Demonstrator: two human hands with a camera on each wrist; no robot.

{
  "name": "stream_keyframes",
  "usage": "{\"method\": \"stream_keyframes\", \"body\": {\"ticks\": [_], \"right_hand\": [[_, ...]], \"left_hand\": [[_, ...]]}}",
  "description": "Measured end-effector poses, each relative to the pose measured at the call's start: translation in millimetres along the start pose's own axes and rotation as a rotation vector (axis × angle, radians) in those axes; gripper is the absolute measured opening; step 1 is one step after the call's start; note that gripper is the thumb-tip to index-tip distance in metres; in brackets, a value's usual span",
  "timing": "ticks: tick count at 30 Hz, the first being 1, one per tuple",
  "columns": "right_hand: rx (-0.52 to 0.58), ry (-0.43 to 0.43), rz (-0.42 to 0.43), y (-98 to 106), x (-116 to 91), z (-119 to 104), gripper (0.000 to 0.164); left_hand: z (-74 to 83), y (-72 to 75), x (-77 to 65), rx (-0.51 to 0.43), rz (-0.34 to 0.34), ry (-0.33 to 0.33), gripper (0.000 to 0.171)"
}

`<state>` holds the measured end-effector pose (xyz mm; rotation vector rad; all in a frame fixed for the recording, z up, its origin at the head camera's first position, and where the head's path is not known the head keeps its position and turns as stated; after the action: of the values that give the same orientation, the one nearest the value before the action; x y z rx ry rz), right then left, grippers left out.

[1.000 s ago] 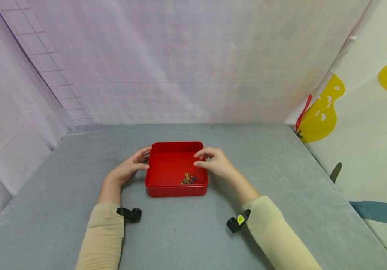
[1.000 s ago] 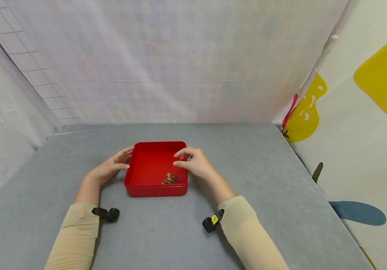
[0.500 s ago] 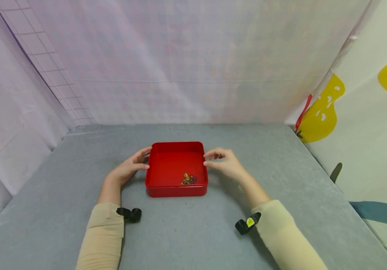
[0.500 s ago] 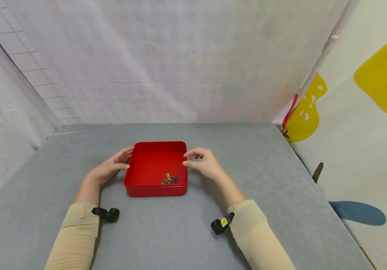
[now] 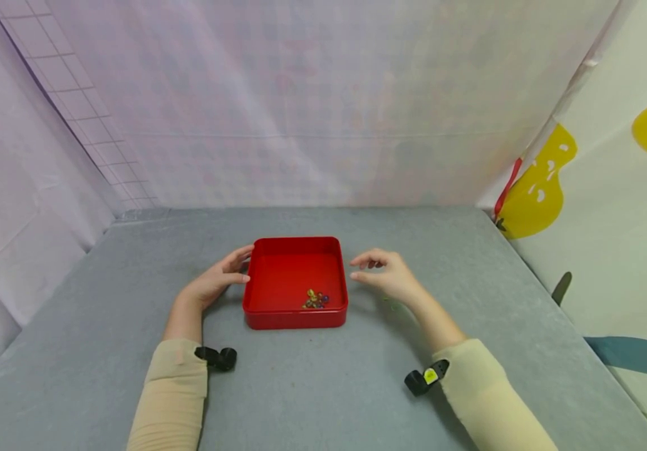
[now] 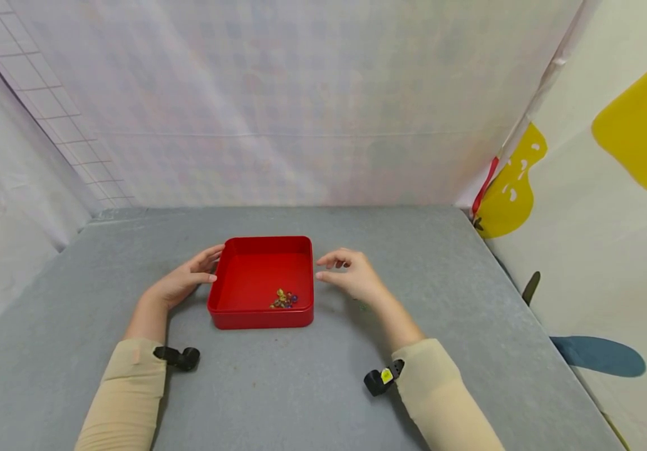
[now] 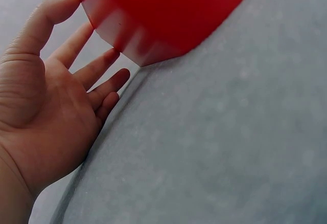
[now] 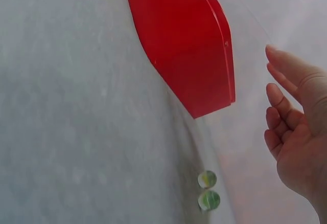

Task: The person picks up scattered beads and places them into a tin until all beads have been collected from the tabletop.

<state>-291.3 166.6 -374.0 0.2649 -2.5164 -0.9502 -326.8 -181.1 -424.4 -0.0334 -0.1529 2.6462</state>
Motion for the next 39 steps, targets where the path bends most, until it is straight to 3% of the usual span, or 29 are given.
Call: {"method": "stream_keyframes", "body": {"ticks": [27,35,39], "right_hand": [[-0.009,-0.038,-0.009,23,-20,27,0.025],[-0.025,-0.037,-0.008,33,-29,4,0.025],[-0.020,-0.035,-0.009,36,-32,9,0.025]], "left_hand": [[0.4,-0.2,-1.4,-0.003,-0.008,0.004,0.070],[-0.1,-1.3,-0.9,-0.002,0.006,0.014,0.069],[0.7,-1.4,-0.8,0.003,0.000,0.003,0.069]]}}
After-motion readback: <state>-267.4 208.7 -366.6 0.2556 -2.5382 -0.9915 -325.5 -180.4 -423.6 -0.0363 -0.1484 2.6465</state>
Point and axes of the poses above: each hand's wrist, its own x-axis towards the middle knuckle, its own y-axis out of the back of the hand, z = x × y, the point moved 4 cm from there along x, towards the middle knuckle, and after that the axes turned 13 degrees about -x, right-handed, at the moved point
